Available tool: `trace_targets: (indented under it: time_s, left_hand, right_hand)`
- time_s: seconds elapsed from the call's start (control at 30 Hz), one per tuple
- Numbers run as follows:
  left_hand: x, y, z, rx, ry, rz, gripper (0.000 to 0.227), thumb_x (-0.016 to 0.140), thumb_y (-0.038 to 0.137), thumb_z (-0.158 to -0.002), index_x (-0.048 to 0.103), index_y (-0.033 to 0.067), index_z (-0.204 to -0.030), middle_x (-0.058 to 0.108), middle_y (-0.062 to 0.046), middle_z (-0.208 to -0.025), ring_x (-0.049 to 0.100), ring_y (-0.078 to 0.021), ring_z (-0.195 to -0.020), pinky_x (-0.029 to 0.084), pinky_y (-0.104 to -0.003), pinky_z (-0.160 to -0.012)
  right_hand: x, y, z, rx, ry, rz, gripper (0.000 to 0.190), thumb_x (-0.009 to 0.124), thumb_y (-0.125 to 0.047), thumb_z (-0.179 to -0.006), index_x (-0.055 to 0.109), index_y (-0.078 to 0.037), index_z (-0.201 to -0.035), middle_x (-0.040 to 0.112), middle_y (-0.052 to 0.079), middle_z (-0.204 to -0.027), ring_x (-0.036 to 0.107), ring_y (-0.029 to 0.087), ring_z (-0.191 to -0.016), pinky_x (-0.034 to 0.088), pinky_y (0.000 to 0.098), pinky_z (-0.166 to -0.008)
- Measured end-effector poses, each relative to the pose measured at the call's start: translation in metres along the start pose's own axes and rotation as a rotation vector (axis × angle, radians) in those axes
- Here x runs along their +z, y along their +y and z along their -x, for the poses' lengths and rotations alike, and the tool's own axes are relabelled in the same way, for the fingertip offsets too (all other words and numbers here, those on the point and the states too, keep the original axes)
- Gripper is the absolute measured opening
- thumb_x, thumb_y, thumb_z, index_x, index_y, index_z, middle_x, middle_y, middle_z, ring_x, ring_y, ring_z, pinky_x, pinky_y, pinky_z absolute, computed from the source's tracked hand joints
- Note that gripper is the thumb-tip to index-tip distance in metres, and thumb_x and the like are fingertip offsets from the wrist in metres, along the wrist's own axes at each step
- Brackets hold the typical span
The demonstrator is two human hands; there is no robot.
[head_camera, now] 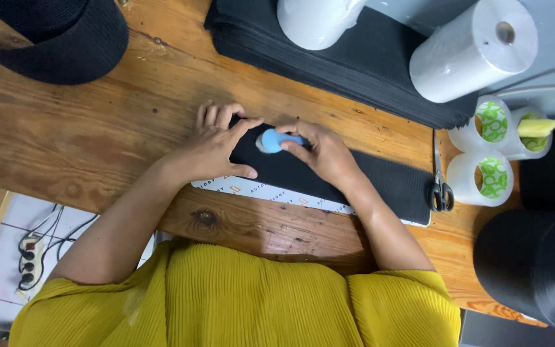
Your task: Smoothing a black strap using a blue tool on a wooden workbench
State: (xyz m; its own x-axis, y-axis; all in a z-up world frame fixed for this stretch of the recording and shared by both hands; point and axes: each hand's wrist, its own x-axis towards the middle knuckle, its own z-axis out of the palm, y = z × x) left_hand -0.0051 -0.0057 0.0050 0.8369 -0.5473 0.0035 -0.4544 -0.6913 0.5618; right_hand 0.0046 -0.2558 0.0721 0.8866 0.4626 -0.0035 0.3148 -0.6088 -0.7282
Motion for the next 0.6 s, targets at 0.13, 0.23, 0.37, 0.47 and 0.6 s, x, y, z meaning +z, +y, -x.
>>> trace_targets:
  time_s: [0.13, 0.23, 0.37, 0.47, 0.6]
  left_hand:
    - [0.003, -0.001, -0.001, -0.003, -0.005, -0.004, 0.101, 0.069, 0.082, -0.070, 0.045, 0.0150, -0.141, 0.030, -0.012, -0.131, 0.027, -0.0390, -0.122, 0.002, -0.060, -0.115]
    - [0.000, -0.001, -0.002, 0.007, 0.003, 0.000, 0.100, 0.069, 0.081, -0.071, 0.046, 0.0135, -0.140, 0.030, -0.011, -0.131, 0.028, -0.0384, -0.122, 0.003, -0.059, -0.115]
    - [0.000, -0.003, -0.003, 0.007, -0.007, 0.000, 0.099, 0.072, 0.079, -0.070, 0.046, 0.0117, -0.139, 0.030, -0.012, -0.131, 0.027, -0.0394, -0.124, 0.004, -0.060, -0.116]
    - [-0.003, -0.001, -0.004, -0.001, -0.017, 0.008, 0.099, 0.072, 0.077, -0.071, 0.045, 0.0137, -0.141, 0.030, -0.011, -0.131, 0.027, -0.0394, -0.125, 0.003, -0.061, -0.116]
    - [-0.005, 0.001, -0.004, 0.002, -0.022, 0.015, 0.098, 0.071, 0.078, -0.072, 0.046, 0.0118, -0.140, 0.030, -0.012, -0.132, 0.027, -0.0404, -0.126, 0.002, -0.061, -0.116]
  right_hand:
    - [-0.019, 0.016, -0.009, 0.000, 0.086, 0.115, 0.024, 0.075, -0.028, -0.096, 0.072, -0.020, -0.118, 0.074, 0.013, -0.097, 0.070, 0.038, -0.098, 0.055, 0.0497, -0.090]
    - [-0.014, 0.016, -0.009, 0.030, 0.127, 0.100, 0.027, 0.076, -0.031, -0.095, 0.070, -0.018, -0.118, 0.073, 0.012, -0.097, 0.070, 0.037, -0.098, 0.055, 0.0513, -0.091]
    - [-0.003, 0.007, -0.013, -0.083, 0.043, 0.110, 0.022, 0.075, -0.028, -0.094, 0.069, -0.014, -0.110, 0.073, 0.017, -0.093, 0.070, 0.042, -0.095, 0.056, 0.0532, -0.087]
    - [-0.012, 0.026, -0.021, -0.098, 0.091, 0.219, 0.020, 0.072, -0.033, -0.097, 0.067, -0.018, -0.109, 0.072, 0.011, -0.091, 0.071, 0.036, -0.092, 0.055, 0.0506, -0.087]
    - [-0.020, 0.031, -0.015, -0.039, 0.148, 0.175, 0.023, 0.076, -0.033, -0.096, 0.067, -0.018, -0.110, 0.072, 0.010, -0.090, 0.071, 0.035, -0.090, 0.055, 0.0477, -0.087]
